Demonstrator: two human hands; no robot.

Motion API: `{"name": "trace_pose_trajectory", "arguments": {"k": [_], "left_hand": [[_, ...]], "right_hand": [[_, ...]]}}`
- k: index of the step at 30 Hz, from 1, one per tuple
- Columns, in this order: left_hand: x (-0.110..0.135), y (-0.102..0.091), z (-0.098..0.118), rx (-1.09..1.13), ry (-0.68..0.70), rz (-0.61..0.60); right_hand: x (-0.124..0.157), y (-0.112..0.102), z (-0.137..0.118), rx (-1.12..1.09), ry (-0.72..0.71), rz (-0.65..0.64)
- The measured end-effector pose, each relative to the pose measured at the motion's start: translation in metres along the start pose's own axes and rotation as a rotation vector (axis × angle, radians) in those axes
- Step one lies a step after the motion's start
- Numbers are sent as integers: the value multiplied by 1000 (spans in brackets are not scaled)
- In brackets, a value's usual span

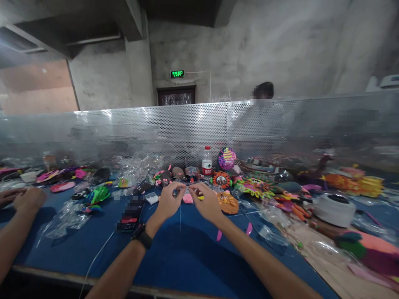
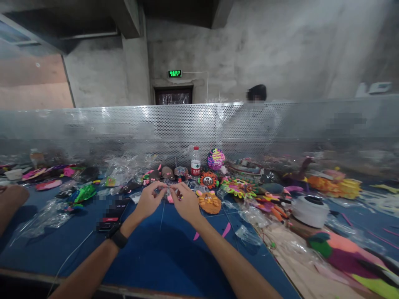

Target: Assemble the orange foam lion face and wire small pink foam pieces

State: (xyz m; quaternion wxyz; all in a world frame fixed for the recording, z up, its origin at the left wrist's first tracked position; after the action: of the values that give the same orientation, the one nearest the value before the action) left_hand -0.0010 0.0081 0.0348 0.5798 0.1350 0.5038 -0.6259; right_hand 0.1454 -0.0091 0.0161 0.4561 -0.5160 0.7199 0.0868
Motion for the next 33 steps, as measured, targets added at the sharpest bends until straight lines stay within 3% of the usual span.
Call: {"name": "trace_pose_trajectory", "arguments": {"k": [13, 23, 33], "left_hand": [[-1, -1, 1, -38, 10, 24], [-1, 0, 1, 20, -8, 1], [-2, -1, 2, 94, -58, -65]], "right_hand": [[0, -1, -4, 68, -171, 46], [1, -3, -6, -34, -94, -15], [-1, -3, -6, -163, 74, -75]]}}
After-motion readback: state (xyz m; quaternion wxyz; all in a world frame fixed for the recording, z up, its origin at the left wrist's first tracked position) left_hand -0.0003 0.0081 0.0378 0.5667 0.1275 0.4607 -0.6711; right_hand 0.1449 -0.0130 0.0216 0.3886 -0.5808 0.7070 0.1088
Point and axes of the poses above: each hand's wrist, its own x-axis away from the middle knuckle, its own y-axis out of the palm, z = x × y, the point moved 2 cm from there along -x, towards the middle knuckle, and after that the axes turned 4 degrees about y, right-handed, at the moved point
